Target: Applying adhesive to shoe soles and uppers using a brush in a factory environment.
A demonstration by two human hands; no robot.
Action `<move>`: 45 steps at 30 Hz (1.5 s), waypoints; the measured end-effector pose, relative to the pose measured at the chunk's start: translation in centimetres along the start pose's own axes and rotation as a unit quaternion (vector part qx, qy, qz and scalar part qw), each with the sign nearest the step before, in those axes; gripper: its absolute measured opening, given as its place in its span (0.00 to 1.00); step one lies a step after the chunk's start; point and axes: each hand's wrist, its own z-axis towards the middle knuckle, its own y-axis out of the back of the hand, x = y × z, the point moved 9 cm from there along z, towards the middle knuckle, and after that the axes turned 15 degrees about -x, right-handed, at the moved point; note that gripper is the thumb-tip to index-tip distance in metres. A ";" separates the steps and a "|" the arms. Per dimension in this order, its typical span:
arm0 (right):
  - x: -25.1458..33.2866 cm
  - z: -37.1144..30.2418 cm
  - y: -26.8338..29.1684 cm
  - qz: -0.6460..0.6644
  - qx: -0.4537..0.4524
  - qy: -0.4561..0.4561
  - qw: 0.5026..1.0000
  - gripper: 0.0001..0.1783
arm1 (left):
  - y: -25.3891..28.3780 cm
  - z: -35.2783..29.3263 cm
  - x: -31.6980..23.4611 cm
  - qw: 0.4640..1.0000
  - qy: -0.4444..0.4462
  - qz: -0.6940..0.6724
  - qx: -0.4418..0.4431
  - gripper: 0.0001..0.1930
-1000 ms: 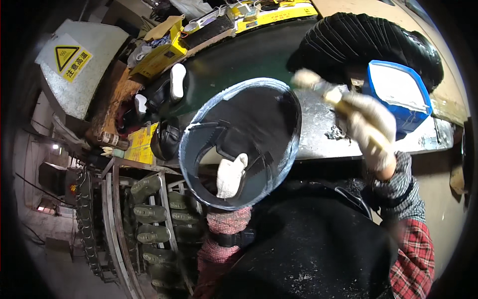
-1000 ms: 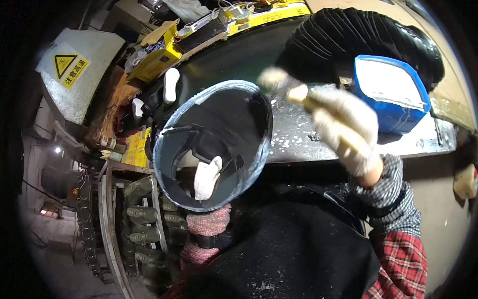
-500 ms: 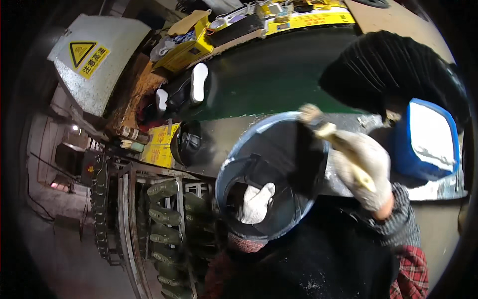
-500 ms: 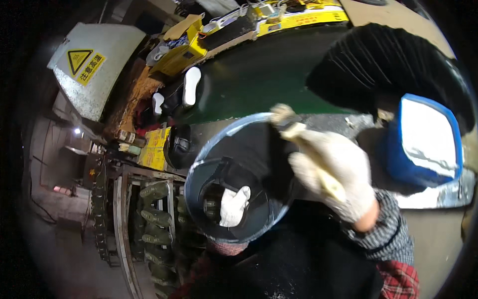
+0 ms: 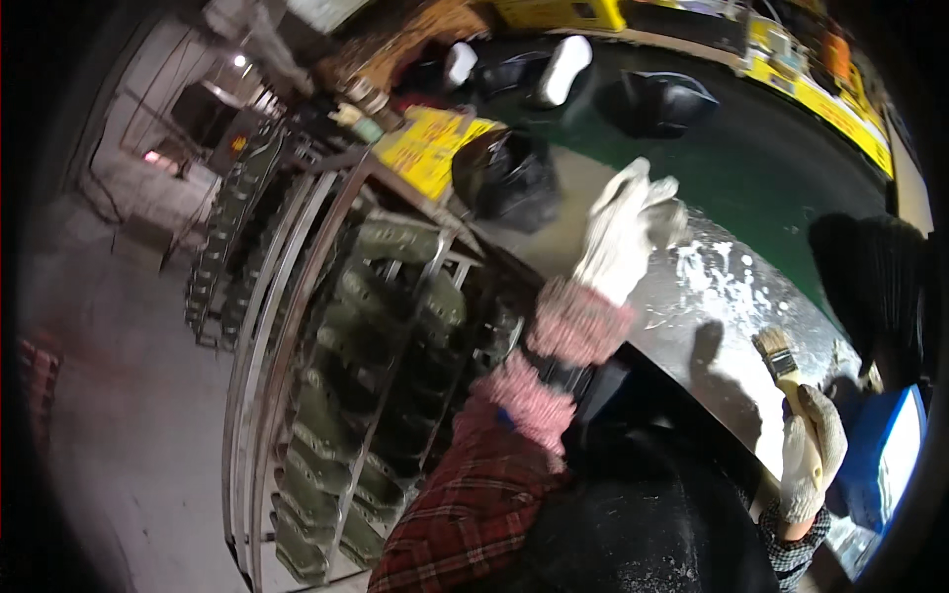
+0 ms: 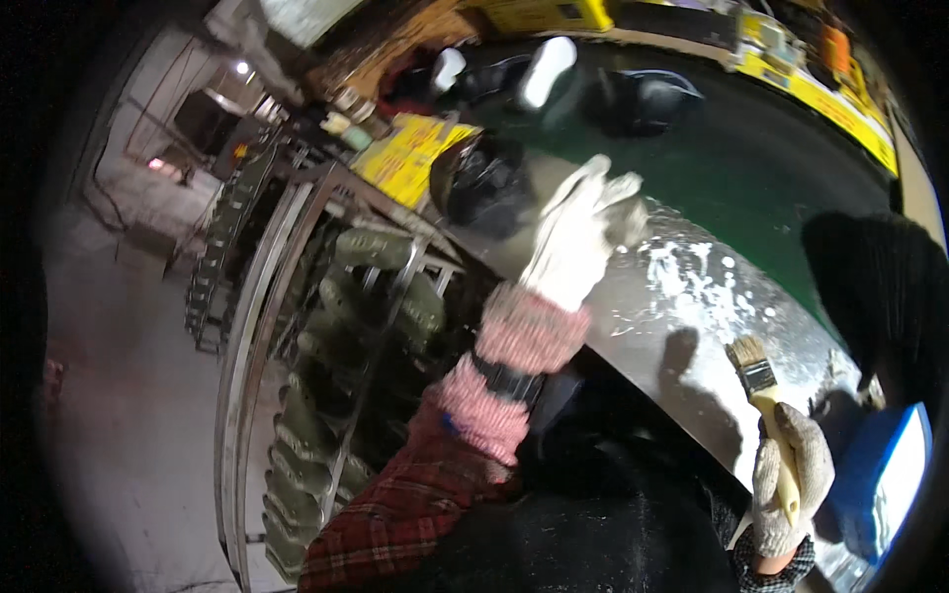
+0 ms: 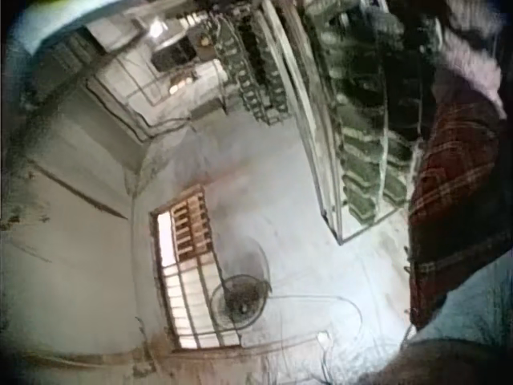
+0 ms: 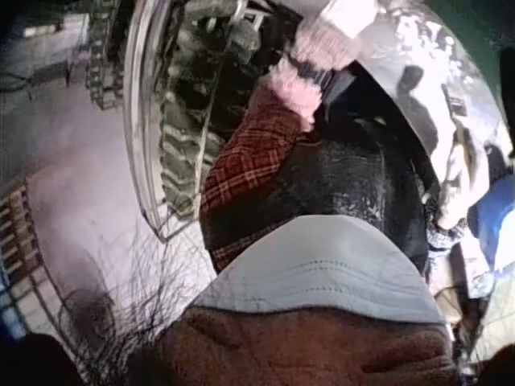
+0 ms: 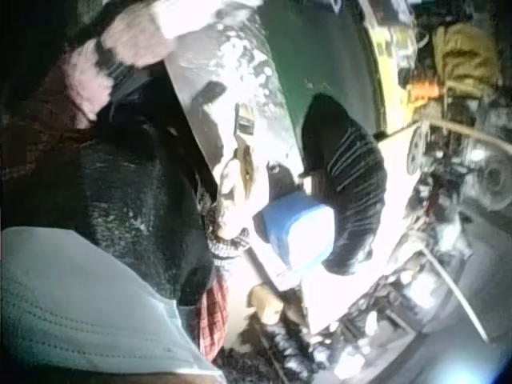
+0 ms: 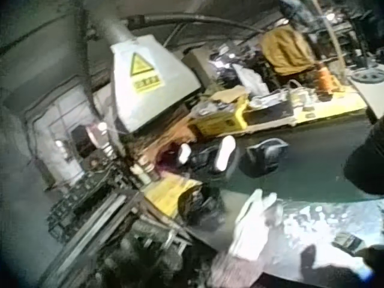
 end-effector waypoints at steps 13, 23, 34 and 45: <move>4.0 -3.6 -7.4 -0.105 0.110 0.095 0.984 0.19 | 30.7 -11.8 -23.5 0.593 -0.218 0.551 -0.545 0.53; 7.7 -5.8 -5.4 -0.166 0.064 0.151 0.972 0.14 | 28.3 -16.6 -19.1 0.939 -0.089 -0.304 -0.132 0.37; 10.9 -3.3 23.1 -0.309 -0.427 0.303 0.794 0.14 | 16.9 -20.5 -12.9 0.971 0.110 -0.203 -0.059 0.58; 5.1 -5.1 29.4 -0.211 -0.421 0.123 0.874 0.09 | 7.8 -23.1 5.1 0.828 0.498 -0.229 -0.115 0.43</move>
